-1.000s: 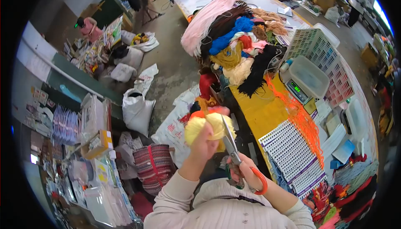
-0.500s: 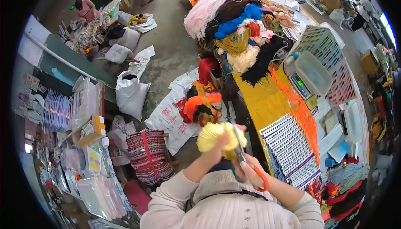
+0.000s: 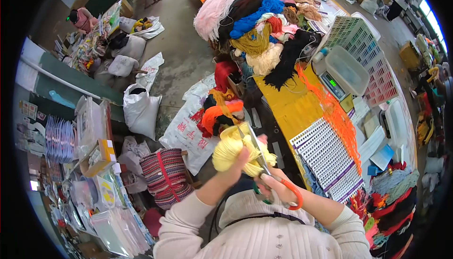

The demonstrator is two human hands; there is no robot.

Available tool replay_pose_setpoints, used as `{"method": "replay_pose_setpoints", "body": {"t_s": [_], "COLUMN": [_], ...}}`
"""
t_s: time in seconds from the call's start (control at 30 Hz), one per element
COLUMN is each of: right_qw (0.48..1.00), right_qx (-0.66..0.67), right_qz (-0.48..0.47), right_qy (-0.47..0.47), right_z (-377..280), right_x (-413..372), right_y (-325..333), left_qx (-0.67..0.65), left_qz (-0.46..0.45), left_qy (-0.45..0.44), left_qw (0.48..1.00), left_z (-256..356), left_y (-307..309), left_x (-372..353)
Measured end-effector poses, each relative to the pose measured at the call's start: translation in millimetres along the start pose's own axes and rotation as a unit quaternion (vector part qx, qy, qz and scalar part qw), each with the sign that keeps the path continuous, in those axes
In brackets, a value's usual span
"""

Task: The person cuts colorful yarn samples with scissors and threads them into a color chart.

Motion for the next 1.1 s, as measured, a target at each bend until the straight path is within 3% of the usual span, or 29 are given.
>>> {"method": "replay_pose_setpoints", "body": {"t_s": [0.07, 0.17, 0.2, 0.23, 0.3, 0.37, 0.43, 0.47, 0.5, 0.57, 0.63, 0.7, 0.73, 0.83, 0.87, 0.97, 1.0, 1.1], "right_qw": [0.997, 0.998, 0.999, 0.999, 0.998, 0.996, 0.988, 0.989, 0.993, 0.994, 0.993, 0.983, 0.981, 0.969, 0.966, 0.981, 0.964, 0.934], "right_qx": [0.041, 0.057, 0.037, 0.032, 0.022, 0.075, 0.119, 0.131, 0.113, 0.075, 0.113, 0.167, 0.186, 0.245, 0.250, 0.157, 0.170, 0.232], "right_qz": [-0.030, 0.007, 0.036, 0.027, 0.006, -0.017, -0.025, -0.018, 0.001, 0.042, 0.017, -0.025, -0.028, -0.012, -0.064, -0.102, -0.195, -0.269], "right_qy": [-0.061, -0.036, 0.006, 0.023, 0.052, -0.037, -0.092, -0.071, -0.023, 0.075, 0.008, -0.070, -0.049, 0.001, -0.002, 0.055, 0.066, 0.037], "right_z": [8.8, 17.5, 14.3, 10.0, 3.0, 4.4, 13.4, 10.9, 12.0, 12.9, 9.9, -0.3, 5.6, 8.1, 13.0, 29.6, 38.7, 47.8], "right_x": [-8.9, -3.6, 2.6, 6.6, 9.6, 0.0, -8.6, -8.3, -1.5, 16.1, 10.4, -6.2, -7.6, -15.8, -17.8, -20.8, -21.8, -10.6], "right_y": [3.1, 2.8, -1.6, -3.9, -6.6, -6.3, -3.9, -4.5, -4.8, -4.2, -5.0, -2.6, 2.9, 10.1, 14.4, 14.4, 13.0, -2.9], "left_qx": [-0.042, 0.026, 0.019, 0.082, 0.085, 0.163, 0.139, 0.247, 0.227, 0.358, 0.307, 0.257, 0.235, 0.066, 0.088, 0.280, 0.352, 0.535], "left_qz": [0.027, 0.024, 0.034, -0.003, -0.023, -0.074, -0.056, -0.072, -0.049, -0.097, 0.017, 0.058, 0.042, 0.016, 0.000, -0.083, -0.112, -0.211], "left_qy": [0.049, -0.042, -0.019, -0.050, 0.021, 0.020, 0.057, 0.020, -0.044, -0.088, -0.053, 0.009, 0.035, -0.016, -0.046, -0.112, -0.126, -0.193], "left_qw": [0.998, 0.999, 0.999, 0.995, 0.996, 0.984, 0.987, 0.966, 0.972, 0.924, 0.950, 0.965, 0.971, 0.998, 0.995, 0.950, 0.921, 0.795], "left_z": [5.6, -2.6, -4.0, 4.1, -1.4, 15.1, 13.3, 4.2, -3.3, -4.5, -10.8, -8.2, -4.4, 21.8, 34.9, 58.3, 62.2, 67.9], "left_y": [25.4, 8.0, 3.4, -9.1, 10.0, 21.8, 35.3, 34.4, 32.5, 25.6, 33.4, 47.4, 51.6, 23.6, 12.4, -9.4, -16.0, -32.2], "left_x": [7.1, -0.7, -4.4, -6.2, -7.5, 4.5, 7.0, -1.0, -3.3, -10.5, -7.8, -1.8, 1.0, 32.4, 40.6, 54.0, 55.8, 57.3]}}
Point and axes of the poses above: each hand's wrist, its own x-axis towards the middle knuckle, its own y-axis out of the back of the hand, z = x × y, the point moved 3 cm from there along x, towards the middle knuckle, and after that the axes turned 13 degrees about -y, right-handed, at the moved point
